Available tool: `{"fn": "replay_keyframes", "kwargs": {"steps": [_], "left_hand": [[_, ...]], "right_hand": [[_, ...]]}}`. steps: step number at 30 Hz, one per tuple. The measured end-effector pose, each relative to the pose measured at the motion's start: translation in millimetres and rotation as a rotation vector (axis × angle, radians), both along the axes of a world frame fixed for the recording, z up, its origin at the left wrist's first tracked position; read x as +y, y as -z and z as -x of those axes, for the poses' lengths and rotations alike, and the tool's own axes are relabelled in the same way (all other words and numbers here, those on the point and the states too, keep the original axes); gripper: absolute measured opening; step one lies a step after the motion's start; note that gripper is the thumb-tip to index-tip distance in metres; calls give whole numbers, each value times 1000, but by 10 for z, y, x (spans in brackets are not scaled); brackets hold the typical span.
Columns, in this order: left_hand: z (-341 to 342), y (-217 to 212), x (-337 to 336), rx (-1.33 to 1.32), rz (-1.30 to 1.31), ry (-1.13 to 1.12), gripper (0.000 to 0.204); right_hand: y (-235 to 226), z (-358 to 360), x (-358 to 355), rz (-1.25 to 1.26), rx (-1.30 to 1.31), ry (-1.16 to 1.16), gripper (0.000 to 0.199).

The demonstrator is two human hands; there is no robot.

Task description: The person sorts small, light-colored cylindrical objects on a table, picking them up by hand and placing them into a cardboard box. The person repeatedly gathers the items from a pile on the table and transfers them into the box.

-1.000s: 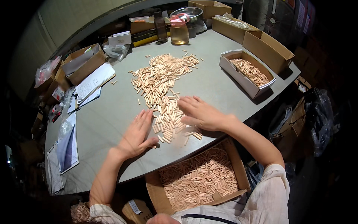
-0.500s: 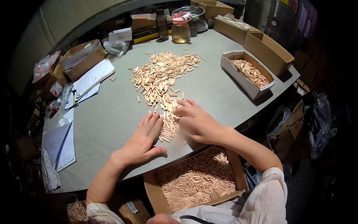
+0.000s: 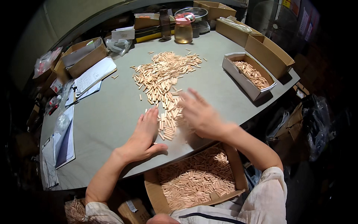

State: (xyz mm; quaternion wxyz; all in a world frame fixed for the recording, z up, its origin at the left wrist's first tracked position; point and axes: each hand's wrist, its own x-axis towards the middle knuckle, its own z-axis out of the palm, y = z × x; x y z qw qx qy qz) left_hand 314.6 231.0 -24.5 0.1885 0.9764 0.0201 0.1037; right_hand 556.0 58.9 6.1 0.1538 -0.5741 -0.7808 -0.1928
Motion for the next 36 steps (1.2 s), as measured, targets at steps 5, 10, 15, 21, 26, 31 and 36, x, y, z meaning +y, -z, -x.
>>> {"fn": "replay_keyframes", "kwargs": {"steps": [5,10,15,21,26,31,36], "left_hand": [[37,9,31,-65,39,-53,113],[-38,5,-23,-11,-82,-11,105],[48,53,19,43,-108,-52,100],[26,10,-6,74,-136,-35,98],[27,-17,-17,78,-133,-34,97],[26,2,-9,59,-126,-25,98],[7,-10,15,13,-82,-1,97]], "right_hand": [[-495,-812,-311,-533,255,322,25],[-276,-1990,-900,-435,252,766,19],[26,-993,-841,-220,519,449,35],[170,-97,-749,98,721,133,33],[243,12,-680,101,596,-8,40],[228,-25,-636,135,842,126,40],[365,-110,-479,81,766,233,35]]}}
